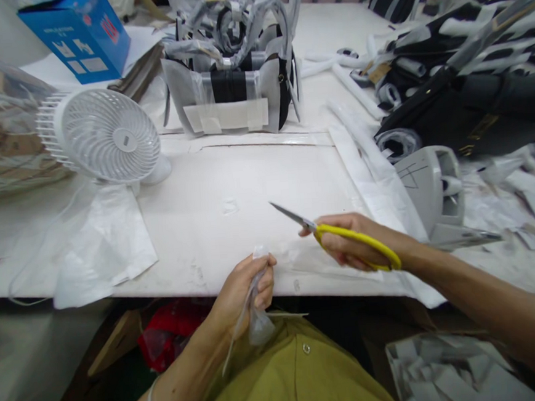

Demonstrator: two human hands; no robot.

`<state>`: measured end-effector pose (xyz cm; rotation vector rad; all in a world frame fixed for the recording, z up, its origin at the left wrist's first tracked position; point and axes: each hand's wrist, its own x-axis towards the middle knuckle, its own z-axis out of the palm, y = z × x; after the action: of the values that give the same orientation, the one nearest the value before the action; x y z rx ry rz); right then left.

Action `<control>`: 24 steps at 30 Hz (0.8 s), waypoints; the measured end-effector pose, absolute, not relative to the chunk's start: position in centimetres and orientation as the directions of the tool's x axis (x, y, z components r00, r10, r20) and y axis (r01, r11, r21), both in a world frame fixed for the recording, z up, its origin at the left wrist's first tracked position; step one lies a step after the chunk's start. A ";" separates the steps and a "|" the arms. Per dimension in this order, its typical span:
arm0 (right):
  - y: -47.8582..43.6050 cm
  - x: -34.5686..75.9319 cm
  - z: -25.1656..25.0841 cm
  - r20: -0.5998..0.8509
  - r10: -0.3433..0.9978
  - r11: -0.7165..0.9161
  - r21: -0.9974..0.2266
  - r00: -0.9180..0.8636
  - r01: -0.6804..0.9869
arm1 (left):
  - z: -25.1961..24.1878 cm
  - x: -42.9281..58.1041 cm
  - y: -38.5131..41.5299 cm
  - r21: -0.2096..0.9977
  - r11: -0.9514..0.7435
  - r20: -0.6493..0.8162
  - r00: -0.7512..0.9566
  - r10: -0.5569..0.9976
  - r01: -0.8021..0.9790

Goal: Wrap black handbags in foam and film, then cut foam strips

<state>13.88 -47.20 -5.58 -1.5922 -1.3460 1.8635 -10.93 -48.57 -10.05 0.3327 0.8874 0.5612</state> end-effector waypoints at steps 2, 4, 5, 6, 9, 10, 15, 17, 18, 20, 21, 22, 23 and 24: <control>-43.2 13.8 -5.1 -0.481 0.858 -0.359 -0.813 -0.182 0.458 | -10.0 -11.3 -48.1 0.483 0.784 -0.638 0.457 0.620 -0.390; -39.7 14.0 -5.5 -0.335 0.938 -0.183 -0.692 -0.086 0.698 | -10.1 -11.4 -47.7 0.453 0.755 -0.656 0.396 0.643 -0.474; -38.4 14.2 -5.9 -0.277 0.958 -0.110 -0.586 -0.071 0.803 | -10.2 -11.4 -47.5 0.429 0.740 -0.676 0.360 0.643 -0.517; -37.5 14.5 -6.2 -0.231 0.971 -0.051 -0.468 -0.067 0.882 | -10.2 -11.3 -47.3 0.401 0.724 -0.701 0.321 0.637 -0.560; -37.9 15.3 -6.6 -0.145 0.983 0.076 -0.236 -0.113 0.969 | -10.3 -11.1 -46.8 0.321 0.672 -0.749 0.255 0.611 -0.668; -39.0 15.6 -6.7 -0.121 0.980 0.125 -0.225 -0.155 0.966 | -10.3 -11.1 -46.6 0.300 0.655 -0.749 0.254 0.612 -0.694; -47.2 16.1 -8.8 -0.102 0.916 0.334 -0.339 -0.388 0.879 | -10.0 -10.8 -45.5 0.183 0.631 -0.776 0.283 0.563 -0.754; -49.8 16.0 -10.3 -0.031 0.939 0.314 -0.335 -0.344 0.888 | -9.9 -10.8 -45.1 0.147 0.637 -0.770 0.316 0.554 -0.757; -50.6 15.9 -10.9 0.018 0.950 0.298 -0.337 -0.310 0.893 | -9.9 -10.9 -45.0 0.142 0.643 -0.747 0.345 0.568 -0.752; -51.6 15.5 -11.7 0.093 0.960 0.279 -0.363 -0.264 0.889 | -10.1 -10.9 -44.9 0.176 0.660 -0.671 0.401 0.623 -0.731; -51.8 15.3 -11.7 0.116 0.961 0.275 -0.389 -0.250 0.879 | -10.3 -10.9 -44.9 0.219 0.666 -0.633 0.416 0.653 -0.713; -51.9 15.0 -11.6 0.126 0.966 0.259 -0.424 -0.226 0.868 | -10.4 -10.8 -45.0 0.280 0.667 -0.597 0.419 0.684 -0.690; -51.9 14.7 -11.2 0.120 0.977 0.211 -0.472 -0.174 0.856 | -10.5 -10.5 -45.1 0.353 0.664 -0.566 0.415 0.713 -0.659; -51.8 14.2 -10.7 0.092 0.992 0.125 -0.531 -0.089 0.838 | -10.5 -10.2 -45.3 0.432 0.655 -0.534 0.410 0.740 -0.620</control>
<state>14.23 -51.79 -10.68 -1.7647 -1.9832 0.4830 -10.16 -45.32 -10.52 0.1768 0.7623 0.8617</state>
